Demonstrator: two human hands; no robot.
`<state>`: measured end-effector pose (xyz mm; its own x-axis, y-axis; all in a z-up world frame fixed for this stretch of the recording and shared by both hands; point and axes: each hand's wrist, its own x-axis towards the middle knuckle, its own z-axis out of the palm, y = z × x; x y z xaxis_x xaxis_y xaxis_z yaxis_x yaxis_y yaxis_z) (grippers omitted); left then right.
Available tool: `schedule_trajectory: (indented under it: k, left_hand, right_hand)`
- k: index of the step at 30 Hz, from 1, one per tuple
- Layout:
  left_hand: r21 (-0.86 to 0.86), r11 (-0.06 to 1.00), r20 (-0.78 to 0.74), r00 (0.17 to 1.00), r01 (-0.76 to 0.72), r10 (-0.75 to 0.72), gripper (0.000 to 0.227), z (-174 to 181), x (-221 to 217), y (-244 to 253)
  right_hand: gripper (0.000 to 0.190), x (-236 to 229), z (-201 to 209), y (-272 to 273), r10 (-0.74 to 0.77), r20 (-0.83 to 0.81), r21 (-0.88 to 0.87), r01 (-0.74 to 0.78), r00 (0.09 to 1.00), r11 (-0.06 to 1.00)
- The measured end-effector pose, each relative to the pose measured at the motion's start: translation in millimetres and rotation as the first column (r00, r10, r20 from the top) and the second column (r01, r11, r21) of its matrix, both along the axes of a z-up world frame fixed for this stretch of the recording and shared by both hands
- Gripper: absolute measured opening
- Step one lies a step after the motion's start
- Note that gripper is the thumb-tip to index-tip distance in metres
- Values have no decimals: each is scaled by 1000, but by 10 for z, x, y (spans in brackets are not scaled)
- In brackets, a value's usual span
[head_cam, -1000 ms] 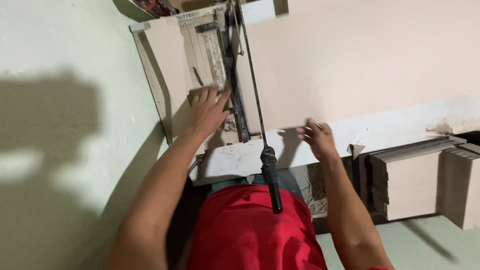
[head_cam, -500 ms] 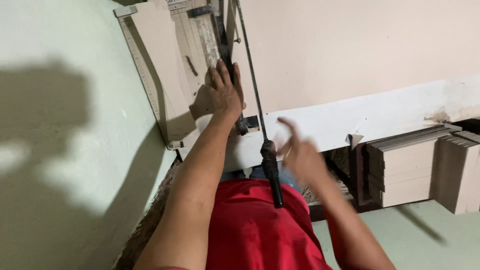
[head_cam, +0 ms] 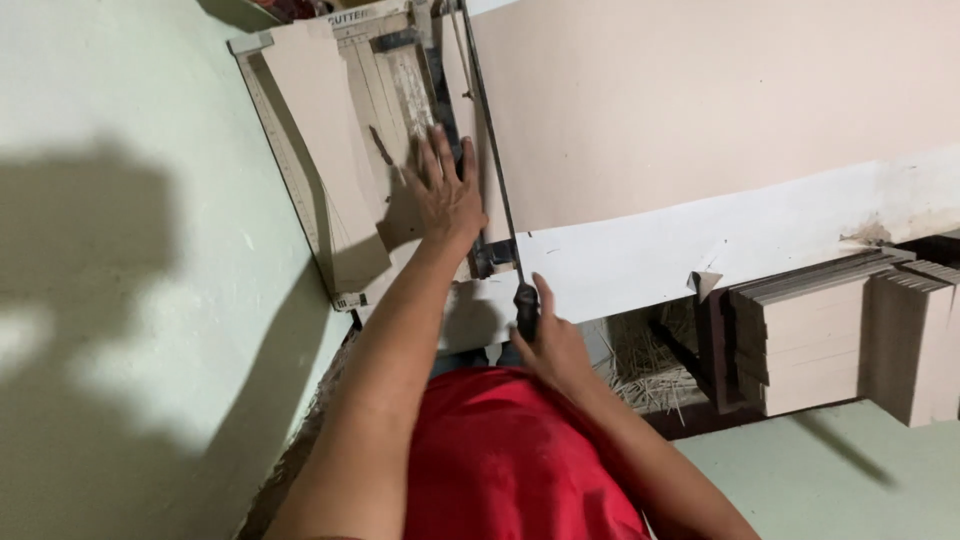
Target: The person uses a manual paper cutter to trim a large sheet of cardboard. They repeatedly align the sheet against the guide, pull down the cutting lever to slice off a strip, and remove the cut piece. The process is repeated multiple times to reduce the sheet's width.
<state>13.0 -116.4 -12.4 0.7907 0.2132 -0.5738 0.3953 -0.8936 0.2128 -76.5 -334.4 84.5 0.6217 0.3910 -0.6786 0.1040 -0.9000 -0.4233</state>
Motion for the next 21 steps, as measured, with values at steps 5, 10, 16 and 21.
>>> schedule_trajectory:
  k: [5, 10, 16, 21]
  left_hand:
    - [-227, 953, 67, 980, 200, -189, 56, 17, -64, -235]
    - [113, 817, 565, 640, 566, -521, 16, -251, -613, 18]
    - [200, 626, 62, 628, 754, -776, 19, 43, -979, 820]
    - [218, 670, -226, 704, 710, -673, 20, 139, -1056, 1337]
  right_hand:
    - [89, 588, 1041, -33, -226, -450, 127, 312, 864, 942]
    - [66, 1287, -371, -526, -756, -386, 146, 844, 528, 516]
    - [49, 1460, -1146, -967, -786, -618, 168, 980, 17, -110]
    - [35, 1146, -1412, -1328, -724, -684, 248, 962, 93, -110]
